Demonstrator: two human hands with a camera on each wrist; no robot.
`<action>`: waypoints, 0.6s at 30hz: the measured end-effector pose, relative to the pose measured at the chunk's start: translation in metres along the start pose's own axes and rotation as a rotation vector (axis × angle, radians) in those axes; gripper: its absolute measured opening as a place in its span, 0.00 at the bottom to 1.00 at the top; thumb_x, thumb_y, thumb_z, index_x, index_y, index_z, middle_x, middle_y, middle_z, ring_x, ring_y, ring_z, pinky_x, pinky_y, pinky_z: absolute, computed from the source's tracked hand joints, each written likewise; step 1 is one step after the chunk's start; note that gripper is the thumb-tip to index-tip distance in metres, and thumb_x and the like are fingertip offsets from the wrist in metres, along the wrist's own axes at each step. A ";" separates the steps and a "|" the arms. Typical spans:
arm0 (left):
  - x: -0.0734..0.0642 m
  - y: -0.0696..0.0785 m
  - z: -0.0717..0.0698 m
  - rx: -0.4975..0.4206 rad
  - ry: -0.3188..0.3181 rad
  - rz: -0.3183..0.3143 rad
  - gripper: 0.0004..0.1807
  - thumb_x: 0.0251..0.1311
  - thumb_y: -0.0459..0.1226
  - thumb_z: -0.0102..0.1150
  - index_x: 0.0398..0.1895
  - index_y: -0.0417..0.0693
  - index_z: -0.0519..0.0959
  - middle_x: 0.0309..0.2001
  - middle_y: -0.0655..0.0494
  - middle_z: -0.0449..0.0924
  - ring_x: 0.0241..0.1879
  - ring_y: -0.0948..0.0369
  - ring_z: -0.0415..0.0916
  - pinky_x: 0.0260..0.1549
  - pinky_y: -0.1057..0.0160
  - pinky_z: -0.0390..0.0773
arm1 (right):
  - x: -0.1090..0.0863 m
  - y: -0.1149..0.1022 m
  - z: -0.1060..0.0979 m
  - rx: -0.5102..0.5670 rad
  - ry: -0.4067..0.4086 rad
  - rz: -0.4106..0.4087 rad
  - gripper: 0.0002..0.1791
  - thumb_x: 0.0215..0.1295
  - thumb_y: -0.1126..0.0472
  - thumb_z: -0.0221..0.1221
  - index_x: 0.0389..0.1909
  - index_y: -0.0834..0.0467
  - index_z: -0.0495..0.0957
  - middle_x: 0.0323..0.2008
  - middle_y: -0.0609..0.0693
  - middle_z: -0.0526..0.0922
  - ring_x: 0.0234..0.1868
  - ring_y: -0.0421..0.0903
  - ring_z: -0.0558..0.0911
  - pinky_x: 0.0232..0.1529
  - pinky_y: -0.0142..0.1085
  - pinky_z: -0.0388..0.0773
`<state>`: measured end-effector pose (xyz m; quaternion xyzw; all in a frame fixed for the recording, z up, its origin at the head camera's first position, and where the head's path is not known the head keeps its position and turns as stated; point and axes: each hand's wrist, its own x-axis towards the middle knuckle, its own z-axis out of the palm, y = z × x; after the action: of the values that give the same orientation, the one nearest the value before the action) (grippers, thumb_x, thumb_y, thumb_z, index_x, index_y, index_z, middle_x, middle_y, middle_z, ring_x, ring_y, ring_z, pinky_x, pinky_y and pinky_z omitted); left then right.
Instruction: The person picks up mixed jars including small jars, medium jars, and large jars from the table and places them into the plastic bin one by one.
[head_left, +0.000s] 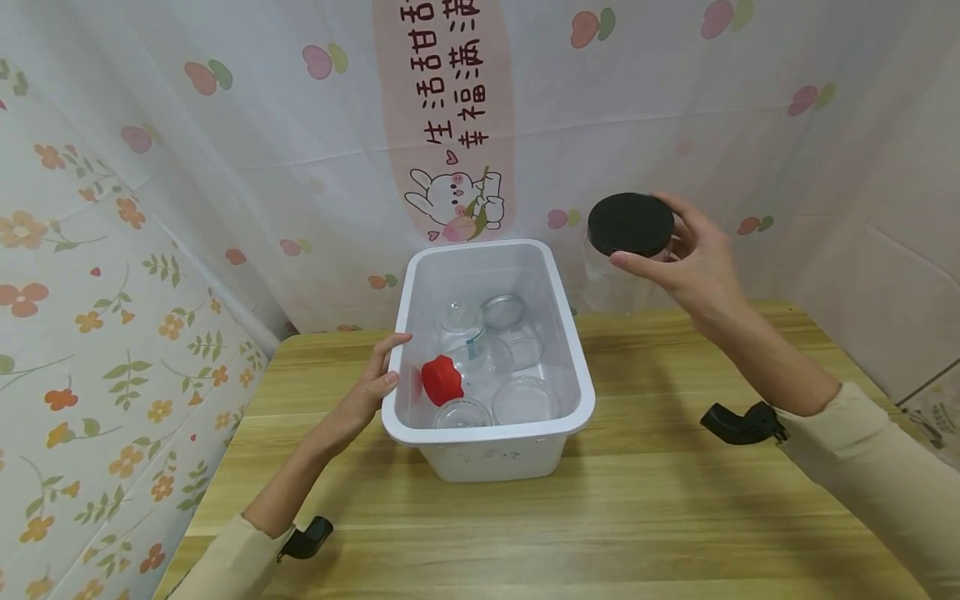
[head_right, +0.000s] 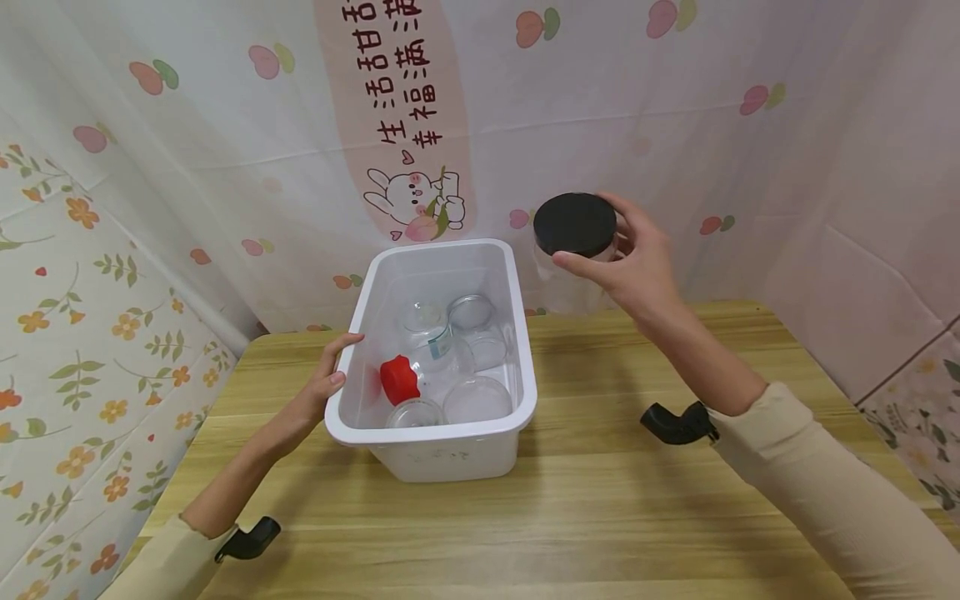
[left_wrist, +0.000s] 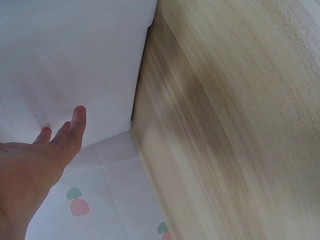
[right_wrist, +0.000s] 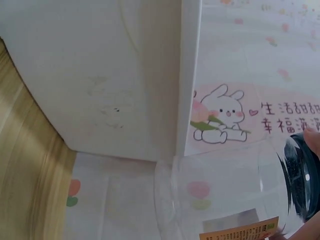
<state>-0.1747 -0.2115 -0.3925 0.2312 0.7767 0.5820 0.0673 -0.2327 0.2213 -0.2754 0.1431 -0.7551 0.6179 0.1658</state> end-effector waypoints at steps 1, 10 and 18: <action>0.000 0.000 0.000 -0.001 -0.001 0.005 0.31 0.71 0.45 0.38 0.75 0.57 0.48 0.71 0.35 0.52 0.63 0.34 0.60 0.48 0.41 0.77 | 0.000 -0.001 0.002 0.011 -0.001 -0.003 0.44 0.53 0.70 0.76 0.72 0.49 0.71 0.56 0.55 0.79 0.45 0.51 0.75 0.42 0.28 0.75; 0.002 -0.002 0.000 0.000 -0.011 0.022 0.30 0.72 0.45 0.38 0.75 0.57 0.48 0.72 0.36 0.50 0.64 0.33 0.58 0.50 0.39 0.76 | 0.003 -0.011 0.012 -0.012 0.002 -0.048 0.46 0.52 0.69 0.76 0.73 0.48 0.69 0.61 0.55 0.77 0.50 0.52 0.75 0.46 0.30 0.72; 0.000 0.000 -0.001 -0.001 -0.015 0.014 0.31 0.73 0.46 0.37 0.76 0.57 0.47 0.73 0.35 0.50 0.64 0.34 0.57 0.50 0.37 0.74 | 0.004 -0.015 0.020 -0.018 -0.014 -0.106 0.48 0.49 0.69 0.78 0.72 0.47 0.70 0.61 0.53 0.76 0.53 0.51 0.75 0.49 0.35 0.70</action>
<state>-0.1754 -0.2121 -0.3925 0.2408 0.7743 0.5811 0.0691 -0.2317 0.1987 -0.2637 0.1856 -0.7532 0.6005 0.1941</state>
